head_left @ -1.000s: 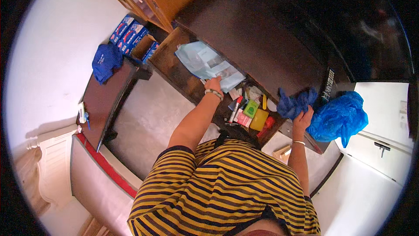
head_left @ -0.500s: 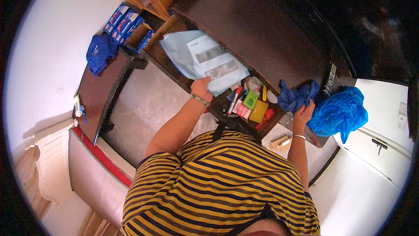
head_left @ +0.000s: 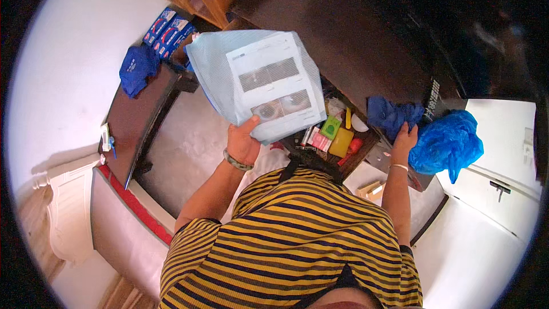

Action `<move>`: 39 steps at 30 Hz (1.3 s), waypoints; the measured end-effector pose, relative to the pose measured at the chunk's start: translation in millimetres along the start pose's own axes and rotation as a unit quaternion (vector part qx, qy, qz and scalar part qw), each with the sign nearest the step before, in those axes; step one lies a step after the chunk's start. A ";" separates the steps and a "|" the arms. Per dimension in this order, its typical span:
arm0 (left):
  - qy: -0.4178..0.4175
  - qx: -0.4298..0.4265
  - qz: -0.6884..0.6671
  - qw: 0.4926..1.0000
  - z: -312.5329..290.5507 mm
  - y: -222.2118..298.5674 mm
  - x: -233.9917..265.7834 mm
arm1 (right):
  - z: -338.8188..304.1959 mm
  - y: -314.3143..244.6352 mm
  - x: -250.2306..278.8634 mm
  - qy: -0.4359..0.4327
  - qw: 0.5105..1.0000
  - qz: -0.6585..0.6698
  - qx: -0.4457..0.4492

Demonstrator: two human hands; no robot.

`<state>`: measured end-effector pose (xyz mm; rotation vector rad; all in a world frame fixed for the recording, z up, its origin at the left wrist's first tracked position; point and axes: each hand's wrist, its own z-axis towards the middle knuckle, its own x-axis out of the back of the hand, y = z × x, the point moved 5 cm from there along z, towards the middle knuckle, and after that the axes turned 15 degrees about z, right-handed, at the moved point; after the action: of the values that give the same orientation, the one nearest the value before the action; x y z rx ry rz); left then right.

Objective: Organizing items in a dresser drawer and cleaning the floor with a rag.

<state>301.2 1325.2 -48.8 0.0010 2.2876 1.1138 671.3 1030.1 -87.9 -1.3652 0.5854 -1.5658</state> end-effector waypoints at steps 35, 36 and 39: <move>-0.461 -0.010 0.314 0.830 -61.0 -53.9 -270.1 | -34.5 -142.4 183.1 0.040 0.771 0.629 -0.089; -0.470 -0.007 0.317 0.824 -64.0 -56.3 -277.2 | -37.2 -140.0 190.8 0.047 0.772 0.628 -0.089; -0.517 -0.043 0.368 0.772 -75.5 -57.2 -308.9 | -41.9 -125.0 211.9 0.075 0.767 0.632 -0.083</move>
<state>532.5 1157.5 102.1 1.2477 1.1832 1.1227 604.1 891.4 108.4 -0.5967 1.3892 -0.4765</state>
